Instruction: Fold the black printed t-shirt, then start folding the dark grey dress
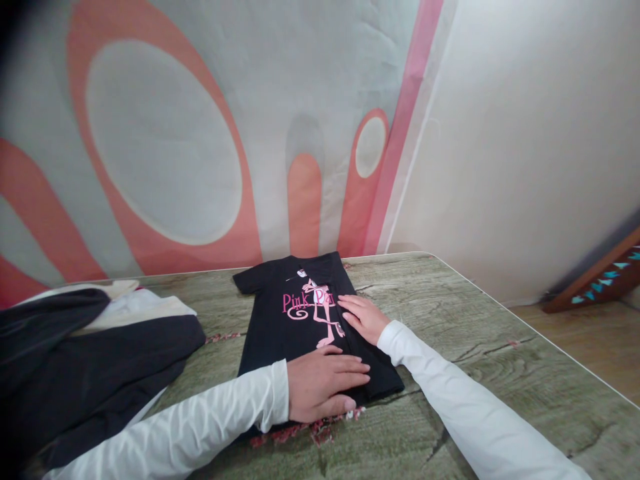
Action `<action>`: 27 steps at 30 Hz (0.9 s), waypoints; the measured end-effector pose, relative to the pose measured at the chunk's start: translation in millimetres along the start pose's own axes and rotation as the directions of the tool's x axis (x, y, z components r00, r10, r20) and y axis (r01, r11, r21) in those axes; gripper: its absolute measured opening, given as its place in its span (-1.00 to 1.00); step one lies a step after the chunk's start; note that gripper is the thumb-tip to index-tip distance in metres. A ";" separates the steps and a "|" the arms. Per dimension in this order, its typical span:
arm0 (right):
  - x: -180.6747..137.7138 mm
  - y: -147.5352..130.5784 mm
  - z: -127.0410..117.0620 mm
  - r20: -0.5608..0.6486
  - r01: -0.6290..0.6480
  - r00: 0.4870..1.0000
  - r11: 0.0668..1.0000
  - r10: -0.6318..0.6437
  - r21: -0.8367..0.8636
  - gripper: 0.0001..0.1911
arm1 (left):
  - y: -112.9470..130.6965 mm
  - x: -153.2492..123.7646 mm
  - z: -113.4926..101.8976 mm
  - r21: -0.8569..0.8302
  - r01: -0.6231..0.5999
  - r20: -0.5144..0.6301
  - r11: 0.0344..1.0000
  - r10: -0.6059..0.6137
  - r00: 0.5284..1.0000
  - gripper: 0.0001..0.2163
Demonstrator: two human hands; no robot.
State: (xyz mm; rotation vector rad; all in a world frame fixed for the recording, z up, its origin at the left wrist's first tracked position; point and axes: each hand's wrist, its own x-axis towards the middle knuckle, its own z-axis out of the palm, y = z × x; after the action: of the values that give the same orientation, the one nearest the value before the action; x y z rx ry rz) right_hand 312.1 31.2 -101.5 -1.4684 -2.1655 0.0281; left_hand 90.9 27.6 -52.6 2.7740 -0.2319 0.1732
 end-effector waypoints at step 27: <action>0.6 -1.2 -9.5 0.138 0.003 0.990 0.998 0.006 -0.065 -0.56 | 12.1 -15.3 -5.7 0.102 0.406 0.037 0.908 -0.412 0.911 -0.37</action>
State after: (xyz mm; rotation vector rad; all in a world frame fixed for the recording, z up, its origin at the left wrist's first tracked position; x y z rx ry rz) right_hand 315.0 28.7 -92.7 -1.5453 -2.2957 0.0628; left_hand 73.2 20.6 -45.6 2.8452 0.3560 -0.0038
